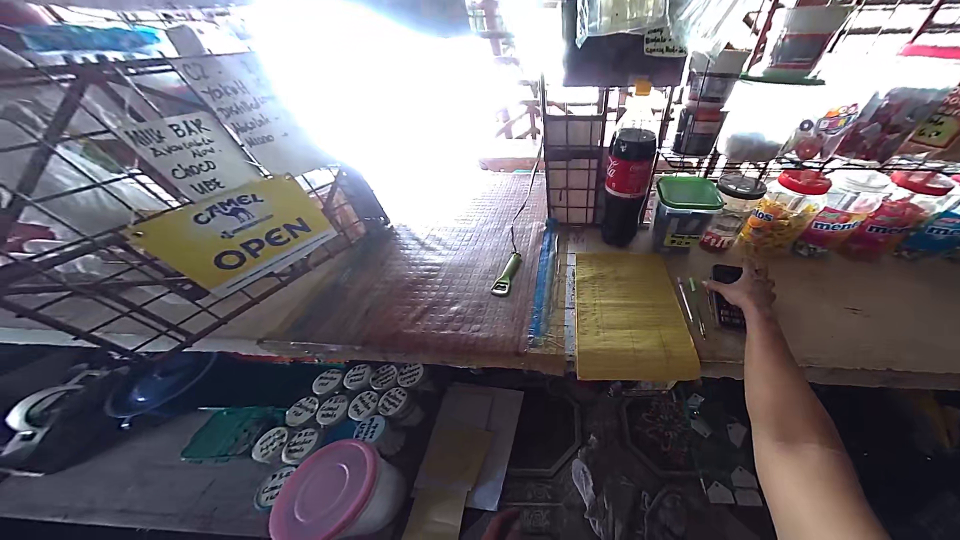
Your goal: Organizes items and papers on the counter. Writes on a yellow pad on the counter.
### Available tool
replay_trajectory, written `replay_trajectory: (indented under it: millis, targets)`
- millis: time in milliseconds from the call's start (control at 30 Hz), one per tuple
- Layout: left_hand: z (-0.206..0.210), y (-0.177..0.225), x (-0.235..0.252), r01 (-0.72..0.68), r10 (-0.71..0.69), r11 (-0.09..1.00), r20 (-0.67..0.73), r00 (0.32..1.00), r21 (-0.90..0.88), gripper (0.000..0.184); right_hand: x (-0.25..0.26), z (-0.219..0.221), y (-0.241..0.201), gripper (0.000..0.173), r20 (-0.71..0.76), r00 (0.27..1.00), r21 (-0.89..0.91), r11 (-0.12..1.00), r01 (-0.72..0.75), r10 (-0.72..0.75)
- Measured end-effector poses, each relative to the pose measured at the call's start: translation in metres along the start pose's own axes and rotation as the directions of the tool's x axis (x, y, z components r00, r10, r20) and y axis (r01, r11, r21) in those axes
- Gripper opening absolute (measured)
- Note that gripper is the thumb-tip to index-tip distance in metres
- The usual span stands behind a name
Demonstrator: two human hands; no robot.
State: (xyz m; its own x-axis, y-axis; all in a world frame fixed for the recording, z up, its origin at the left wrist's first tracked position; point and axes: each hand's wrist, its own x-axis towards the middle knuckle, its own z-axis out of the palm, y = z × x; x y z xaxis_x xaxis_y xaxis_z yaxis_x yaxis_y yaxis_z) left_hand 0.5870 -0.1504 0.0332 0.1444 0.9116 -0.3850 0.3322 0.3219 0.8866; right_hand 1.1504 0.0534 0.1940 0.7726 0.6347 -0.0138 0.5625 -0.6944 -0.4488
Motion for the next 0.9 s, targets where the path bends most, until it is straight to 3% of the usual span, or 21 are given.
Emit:
replay_trajectory:
  millis: [133, 267, 333, 467, 667, 900]
  targets:
    - [-0.005, -0.006, 0.001, -0.017, 0.017, 1.0, 0.014, 1.0, -0.003, 0.034, -0.038, -0.004, -0.01, 0.089, -0.21, 0.951, 0.138, 0.956, 0.259, -0.227]
    - [-0.011, -0.009, 0.0, 0.0, 0.0, 1.0, 0.019, 1.0, -0.013, 0.034, -0.089, -0.003, -0.024, 0.042, -0.228, 0.895, 0.18, 0.887, 0.426, -0.384]
    - [-0.013, -0.006, 0.0, -0.002, 0.002, 1.0, 0.021, 1.0, -0.006, 0.034, -0.104, -0.004, -0.028, 0.028, -0.16, 0.931, 0.128, 0.928, 0.349, -0.328]
    - [-0.01, -0.005, -0.002, -0.011, 0.011, 1.0, 0.031, 0.999, 0.016, 0.035, -0.107, -0.012, -0.019, 0.029, 0.009, 0.981, 0.058, 0.979, 0.195, -0.196]
    - [0.015, -0.004, 0.001, -0.026, 0.025, 0.999, 0.042, 0.999, 0.032, 0.034, -0.092, -0.02, 0.009, 0.024, 0.107, 0.972, 0.158, 0.969, 0.19, -0.208]
    - [0.044, 0.022, 0.01, -0.095, 0.089, 0.994, 0.099, 0.991, 0.051, 0.032, -0.095, -0.022, 0.009, 0.02, 0.281, 0.952, 0.226, 0.972, 0.056, -0.12]
